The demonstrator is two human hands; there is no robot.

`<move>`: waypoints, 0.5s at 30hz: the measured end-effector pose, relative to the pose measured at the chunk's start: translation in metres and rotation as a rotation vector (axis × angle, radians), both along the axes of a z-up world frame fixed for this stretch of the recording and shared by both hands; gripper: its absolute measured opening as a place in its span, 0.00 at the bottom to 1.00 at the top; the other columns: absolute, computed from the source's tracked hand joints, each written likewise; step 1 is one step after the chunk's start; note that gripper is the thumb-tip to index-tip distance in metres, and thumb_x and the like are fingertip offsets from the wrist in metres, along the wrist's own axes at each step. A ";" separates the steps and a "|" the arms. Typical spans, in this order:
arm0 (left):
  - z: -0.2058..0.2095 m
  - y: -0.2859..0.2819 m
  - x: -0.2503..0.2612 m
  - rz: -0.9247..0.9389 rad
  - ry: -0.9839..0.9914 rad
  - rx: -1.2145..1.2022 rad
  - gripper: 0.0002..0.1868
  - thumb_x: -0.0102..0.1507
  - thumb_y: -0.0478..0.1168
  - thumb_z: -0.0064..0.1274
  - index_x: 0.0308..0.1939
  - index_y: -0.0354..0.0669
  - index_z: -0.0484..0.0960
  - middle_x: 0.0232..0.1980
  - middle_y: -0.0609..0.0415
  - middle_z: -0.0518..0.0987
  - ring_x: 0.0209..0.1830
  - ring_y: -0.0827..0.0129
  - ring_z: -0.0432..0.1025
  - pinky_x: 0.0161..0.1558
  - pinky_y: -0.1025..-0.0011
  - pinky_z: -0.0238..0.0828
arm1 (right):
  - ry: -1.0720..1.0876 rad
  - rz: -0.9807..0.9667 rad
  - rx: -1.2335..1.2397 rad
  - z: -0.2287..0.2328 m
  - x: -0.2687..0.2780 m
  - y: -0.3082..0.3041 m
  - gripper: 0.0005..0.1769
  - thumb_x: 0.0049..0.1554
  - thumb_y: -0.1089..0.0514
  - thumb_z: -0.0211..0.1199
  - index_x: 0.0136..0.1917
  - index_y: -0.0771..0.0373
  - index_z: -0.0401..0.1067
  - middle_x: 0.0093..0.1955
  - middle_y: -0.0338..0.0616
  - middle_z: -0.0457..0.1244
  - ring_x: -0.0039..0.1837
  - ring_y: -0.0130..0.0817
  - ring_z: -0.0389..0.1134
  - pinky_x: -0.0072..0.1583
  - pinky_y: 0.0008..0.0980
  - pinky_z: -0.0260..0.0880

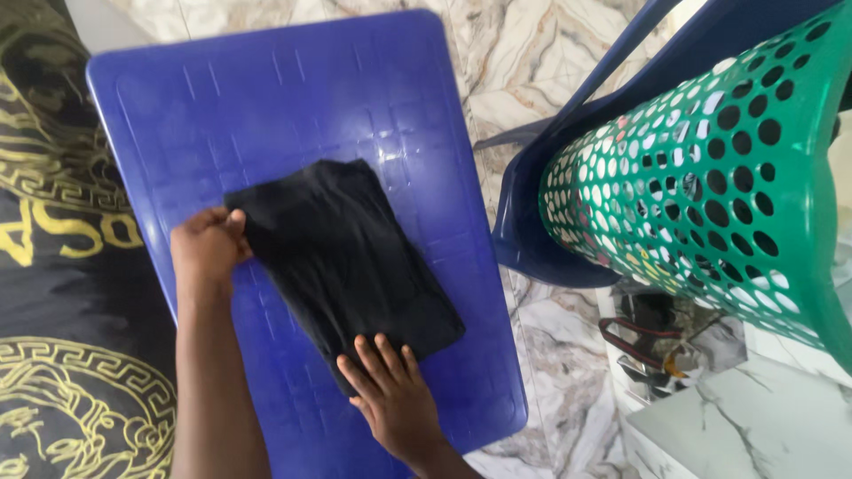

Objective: The person takes items of clothing from a basket, folds them on a small blue stool, and places them into a closet.

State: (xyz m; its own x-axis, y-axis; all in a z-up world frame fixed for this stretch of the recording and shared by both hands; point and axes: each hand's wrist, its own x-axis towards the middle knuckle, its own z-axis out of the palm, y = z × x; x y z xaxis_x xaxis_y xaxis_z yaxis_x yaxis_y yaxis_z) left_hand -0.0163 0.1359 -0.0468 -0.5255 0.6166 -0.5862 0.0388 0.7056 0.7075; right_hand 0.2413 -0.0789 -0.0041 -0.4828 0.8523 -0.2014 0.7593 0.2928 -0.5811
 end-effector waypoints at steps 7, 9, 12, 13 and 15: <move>0.036 0.004 0.025 -0.170 0.235 0.126 0.19 0.58 0.42 0.70 0.48 0.35 0.87 0.29 0.60 0.76 0.27 0.77 0.66 0.30 0.74 0.67 | -0.028 0.002 0.082 -0.009 -0.004 -0.007 0.36 0.61 0.50 0.63 0.80 0.45 0.60 0.84 0.47 0.49 0.83 0.52 0.47 0.75 0.62 0.46; 0.045 0.004 0.030 -0.235 0.414 0.127 0.20 0.56 0.41 0.72 0.50 0.38 0.87 0.31 0.56 0.78 0.29 0.72 0.69 0.34 0.71 0.68 | -0.032 0.005 0.084 -0.006 -0.006 -0.009 0.36 0.60 0.50 0.64 0.80 0.47 0.60 0.84 0.47 0.49 0.83 0.52 0.47 0.75 0.63 0.46; 0.054 0.004 0.048 -0.282 0.721 0.154 0.22 0.60 0.40 0.67 0.58 0.44 0.84 0.47 0.46 0.80 0.43 0.58 0.74 0.46 0.63 0.71 | 0.005 0.013 0.047 0.004 -0.006 -0.004 0.37 0.60 0.46 0.63 0.79 0.53 0.60 0.83 0.51 0.49 0.82 0.56 0.47 0.74 0.65 0.45; 0.057 -0.006 0.059 -0.353 0.920 0.235 0.24 0.62 0.39 0.66 0.62 0.45 0.81 0.57 0.45 0.79 0.52 0.53 0.73 0.50 0.59 0.71 | 0.039 0.016 0.020 0.009 -0.005 -0.001 0.37 0.59 0.44 0.62 0.78 0.55 0.60 0.82 0.53 0.49 0.81 0.58 0.47 0.73 0.66 0.44; 0.060 -0.029 0.085 -0.526 1.067 0.306 0.29 0.66 0.40 0.61 0.71 0.45 0.74 0.73 0.38 0.69 0.68 0.45 0.67 0.62 0.50 0.66 | 0.103 -0.027 0.047 0.015 -0.001 0.010 0.34 0.61 0.41 0.59 0.76 0.56 0.62 0.81 0.54 0.51 0.80 0.57 0.50 0.74 0.63 0.47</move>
